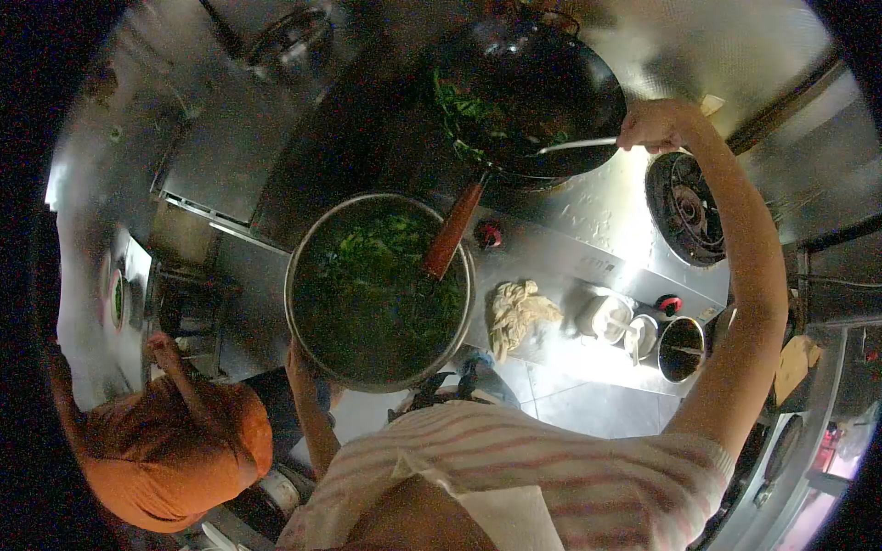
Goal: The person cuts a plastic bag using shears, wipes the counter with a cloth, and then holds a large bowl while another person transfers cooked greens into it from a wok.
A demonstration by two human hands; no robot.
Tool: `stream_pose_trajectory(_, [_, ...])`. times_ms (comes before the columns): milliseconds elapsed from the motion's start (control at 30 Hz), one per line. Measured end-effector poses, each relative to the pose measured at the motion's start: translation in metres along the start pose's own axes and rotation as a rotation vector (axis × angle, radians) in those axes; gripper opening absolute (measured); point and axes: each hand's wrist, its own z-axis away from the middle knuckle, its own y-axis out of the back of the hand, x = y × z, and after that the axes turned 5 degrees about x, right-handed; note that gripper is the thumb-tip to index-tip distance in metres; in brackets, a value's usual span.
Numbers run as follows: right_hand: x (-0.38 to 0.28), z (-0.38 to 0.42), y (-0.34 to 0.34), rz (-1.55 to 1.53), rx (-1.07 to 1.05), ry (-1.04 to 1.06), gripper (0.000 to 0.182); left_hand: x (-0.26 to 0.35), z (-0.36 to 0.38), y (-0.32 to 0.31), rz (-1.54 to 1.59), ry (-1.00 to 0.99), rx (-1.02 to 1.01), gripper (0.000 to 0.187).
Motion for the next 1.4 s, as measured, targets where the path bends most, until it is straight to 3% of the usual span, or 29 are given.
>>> stream_pose_trajectory(67, [0.001, 0.004, -0.008, -0.265, -0.184, 0.049, 0.027, 0.005, 0.001, -0.004, 0.003, 0.02, -0.015, 0.043])
stream_pose_trajectory(100, [0.002, -0.001, -0.014, -0.271, -0.182, 0.044, 0.027, 0.009, 0.001, -0.007, 0.007, 0.038, -0.028, 0.042])
stream_pose_trajectory(167, [0.001, -0.018, -0.03, -0.572, -0.268, 0.093, 0.025, 0.014, 0.003, -0.009, -0.029, 0.032, -0.031, 0.042])
stream_pose_trajectory(233, [-0.012, -0.034, -0.047, -0.601, -0.259, 0.127, 0.027, 0.017, 0.005, -0.014, -0.059, 0.02, -0.027, 0.042])
stream_pose_trajectory(333, [-0.026, -0.069, -0.081, -0.667, -0.069, 0.182, 0.027, 0.026, 0.013, -0.025, 0.038, 0.085, 0.09, 0.044])
stream_pose_trajectory(400, [-0.036, -0.077, -0.093, -0.609, 0.152, 0.156, 0.028, 0.038, 0.019, -0.032, -0.085, 0.035, 0.109, 0.044])
stream_pose_trajectory(500, [-0.047, -0.076, -0.096, -0.641, 0.254, 0.112, 0.025, 0.04, 0.025, -0.034, -0.019, 0.03, 0.089, 0.045])
stream_pose_trajectory(633, [-0.035, -0.083, -0.09, -0.547, 0.213, 0.192, 0.027, 0.03, 0.02, -0.023, -0.019, 0.103, 0.13, 0.046])
stream_pose_trajectory(700, [-0.038, -0.091, -0.096, -0.694, 0.188, 0.127, 0.027, 0.031, 0.02, -0.026, -0.035, 0.137, 0.149, 0.045])
stream_pose_trajectory(767, [-0.048, -0.115, -0.104, -0.701, 0.279, 0.12, 0.028, 0.033, 0.018, -0.03, -0.048, 0.112, 0.161, 0.045])
stream_pose_trajectory(833, [-0.056, -0.135, -0.107, -0.606, 0.53, 0.126, 0.029, 0.027, 0.012, -0.022, -0.062, 0.078, 0.186, 0.045])
stream_pose_trajectory(933, [-0.055, -0.142, -0.105, -0.587, 0.645, 0.067, 0.03, 0.006, 0.0, -0.002, -0.092, 0.061, 0.127, 0.046])
stream_pose_trajectory(1000, [-0.052, -0.145, -0.105, -0.61, 0.654, 0.064, 0.03, 0.007, 0.004, -0.004, -0.149, -0.082, 0.077, 0.046])
stream_pose_trajectory(1067, [-0.042, -0.146, -0.101, -0.626, 0.664, 0.063, 0.031, 0.011, 0.004, -0.004, -0.122, -0.04, 0.072, 0.045])
stream_pose_trajectory(1133, [-0.03, -0.142, -0.098, -0.468, 0.855, 0.201, 0.034, 0.013, 0.004, -0.006, -0.095, 0.007, 0.064, 0.045])
stream_pose_trajectory(1233, [-0.04, -0.077, -0.073, -0.467, 0.823, 0.095, 0.034, 0.016, 0.007, -0.008, -0.124, 0.016, 0.149, 0.044])
stream_pose_trajectory(1300, [-0.044, -0.036, -0.06, -0.412, 0.875, 0.118, 0.037, 0.025, 0.012, -0.009, -0.189, -0.122, 0.018, 0.043])
stream_pose_trajectory(1333, [-0.051, -0.009, -0.051, -0.406, 0.828, 0.098, 0.04, 0.024, 0.009, -0.008, -0.189, -0.111, 0.016, 0.043])
stream_pose_trajectory(1400, [-0.051, 0.02, -0.05, -0.331, 0.932, 0.211, 0.036, 0.019, 0.001, -0.001, -0.071, -0.011, -0.034, 0.043])
